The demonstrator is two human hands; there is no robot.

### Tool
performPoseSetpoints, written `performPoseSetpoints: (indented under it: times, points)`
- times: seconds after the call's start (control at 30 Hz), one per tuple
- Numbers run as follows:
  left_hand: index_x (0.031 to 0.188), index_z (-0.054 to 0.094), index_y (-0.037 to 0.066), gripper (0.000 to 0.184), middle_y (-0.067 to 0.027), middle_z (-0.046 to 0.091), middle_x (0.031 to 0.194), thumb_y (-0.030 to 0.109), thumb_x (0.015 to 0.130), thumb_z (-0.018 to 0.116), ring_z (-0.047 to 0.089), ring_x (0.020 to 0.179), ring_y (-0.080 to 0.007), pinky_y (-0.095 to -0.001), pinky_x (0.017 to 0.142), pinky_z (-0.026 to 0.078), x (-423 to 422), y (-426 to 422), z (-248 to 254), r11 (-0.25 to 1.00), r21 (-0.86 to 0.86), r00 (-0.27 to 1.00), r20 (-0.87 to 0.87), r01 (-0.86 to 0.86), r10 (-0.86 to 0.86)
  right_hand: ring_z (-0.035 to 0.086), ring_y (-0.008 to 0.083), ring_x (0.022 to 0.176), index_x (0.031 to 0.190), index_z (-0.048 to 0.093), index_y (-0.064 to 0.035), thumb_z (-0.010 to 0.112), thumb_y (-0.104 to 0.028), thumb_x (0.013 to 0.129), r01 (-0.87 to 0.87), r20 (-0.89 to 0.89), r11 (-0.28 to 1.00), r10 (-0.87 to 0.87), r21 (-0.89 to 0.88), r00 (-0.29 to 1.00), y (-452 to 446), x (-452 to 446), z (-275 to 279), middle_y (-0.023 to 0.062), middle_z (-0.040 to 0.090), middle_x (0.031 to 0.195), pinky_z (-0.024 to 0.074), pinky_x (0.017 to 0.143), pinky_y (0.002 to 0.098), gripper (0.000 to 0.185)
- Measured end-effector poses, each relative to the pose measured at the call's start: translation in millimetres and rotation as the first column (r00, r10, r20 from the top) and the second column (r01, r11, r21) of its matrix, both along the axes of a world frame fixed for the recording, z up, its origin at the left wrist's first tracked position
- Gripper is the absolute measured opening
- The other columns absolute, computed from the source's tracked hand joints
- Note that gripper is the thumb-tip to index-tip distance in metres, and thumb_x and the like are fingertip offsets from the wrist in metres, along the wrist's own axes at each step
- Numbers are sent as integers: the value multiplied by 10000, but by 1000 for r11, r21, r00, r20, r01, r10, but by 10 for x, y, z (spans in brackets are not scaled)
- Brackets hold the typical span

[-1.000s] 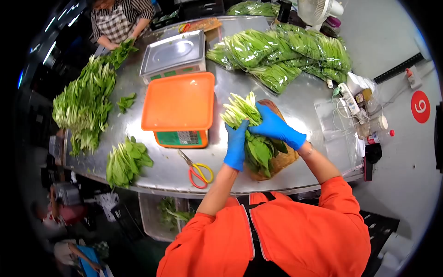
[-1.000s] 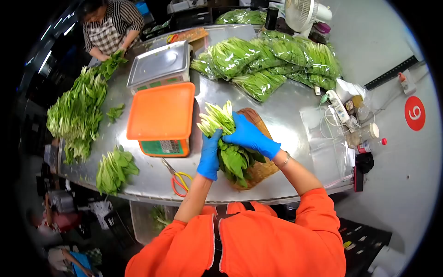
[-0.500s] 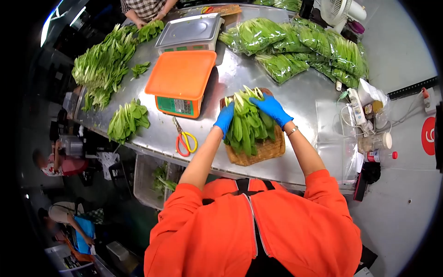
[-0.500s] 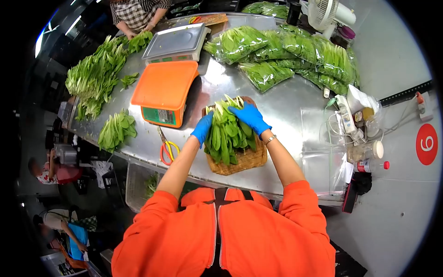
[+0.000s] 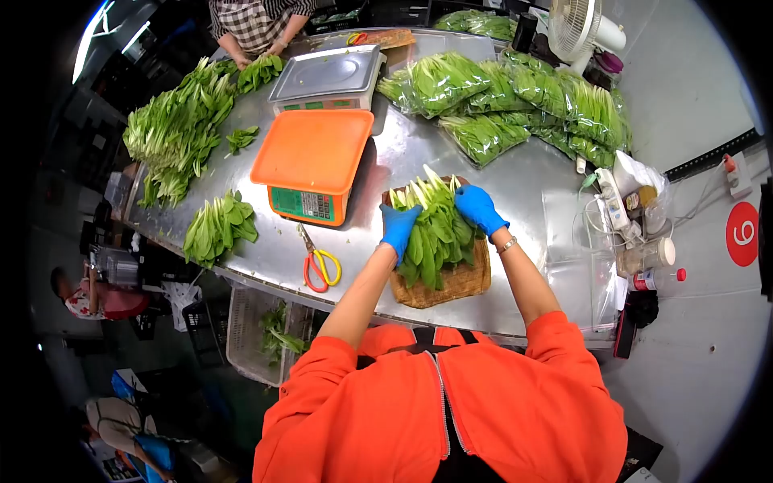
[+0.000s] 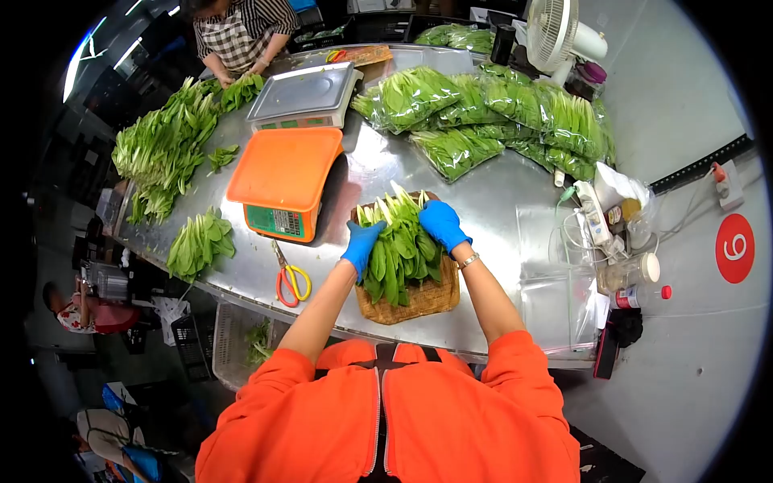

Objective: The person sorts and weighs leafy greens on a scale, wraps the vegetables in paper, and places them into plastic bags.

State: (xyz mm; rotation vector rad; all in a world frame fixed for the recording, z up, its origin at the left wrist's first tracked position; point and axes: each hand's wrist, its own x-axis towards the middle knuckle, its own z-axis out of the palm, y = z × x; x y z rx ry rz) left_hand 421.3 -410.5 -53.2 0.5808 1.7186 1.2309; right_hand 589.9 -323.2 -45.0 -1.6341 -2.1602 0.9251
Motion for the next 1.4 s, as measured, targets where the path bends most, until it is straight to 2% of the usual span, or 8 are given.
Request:
performPoseSetpoints:
  times: [0.23,0.33,0.6,0.83,0.9,0.97,1.13,1.4]
  points:
    - [1243,419,19,515,-248,364,1288,351,850,387,430,1109,-385,-377,953,321,-386,-23,-615,984,-39,985,9,172,-172,528,413,893,989,564,11,357,-377,854,9,-189,1000,-5,18,982,140,259,-80,252,564,964,416,791,430,460]
    - [1181,521,111,426,-255,521,1113,265,790,449,519,1003,-349,-371,895,380,-403,-54,-595,985,-153,815,-558,84,-156,542,407,848,844,617,2,377,-342,817,65,48,996,-62,-58,997,171,292,-137,256,575,883,424,767,435,420]
    - [1069,581,-4,319,-98,627,877,26,757,517,580,709,-158,-273,638,468,-376,-144,-249,993,71,980,170,96,-107,567,361,854,921,626,-85,446,-267,804,126,-147,990,-133,-59,980,-105,78,-261,224,593,901,445,761,381,282]
    - [1225,408,-28,564,-193,521,1118,95,706,591,526,964,-239,-325,829,417,-606,-178,-400,998,60,950,-314,13,6,560,376,828,990,593,-64,475,-260,820,273,-209,959,-251,80,945,-67,281,-136,221,579,914,447,743,411,286]
    - [1265,343,-22,594,-186,479,1174,94,737,589,479,1048,-252,-338,881,382,-605,-230,-124,997,-40,951,-301,61,-71,570,313,847,1023,578,-42,471,-215,846,419,-494,774,-160,474,855,-231,238,96,198,578,940,445,759,376,270]
    - [1253,355,-16,538,-160,490,1150,104,781,583,472,1048,-232,-318,874,384,-436,-262,273,913,393,496,-817,109,292,559,216,886,1032,559,-27,473,-213,876,313,-811,945,-255,-93,527,-402,117,466,105,591,973,439,796,334,257]
    - [1012,542,27,222,-20,531,871,172,845,565,477,801,-84,-221,727,411,170,-187,634,785,586,980,-117,200,-162,513,164,1000,1079,519,-52,445,-197,901,-543,-800,809,-473,-227,-370,-982,-496,633,65,568,1042,386,903,302,241]
    - [697,543,6,289,-22,425,569,247,857,547,392,583,-92,-272,550,379,252,-374,787,910,415,978,-188,-1,87,289,181,1254,1322,248,41,406,-171,900,-495,-904,812,-412,-309,-112,-1511,-479,1064,103,281,1377,215,1044,301,498]
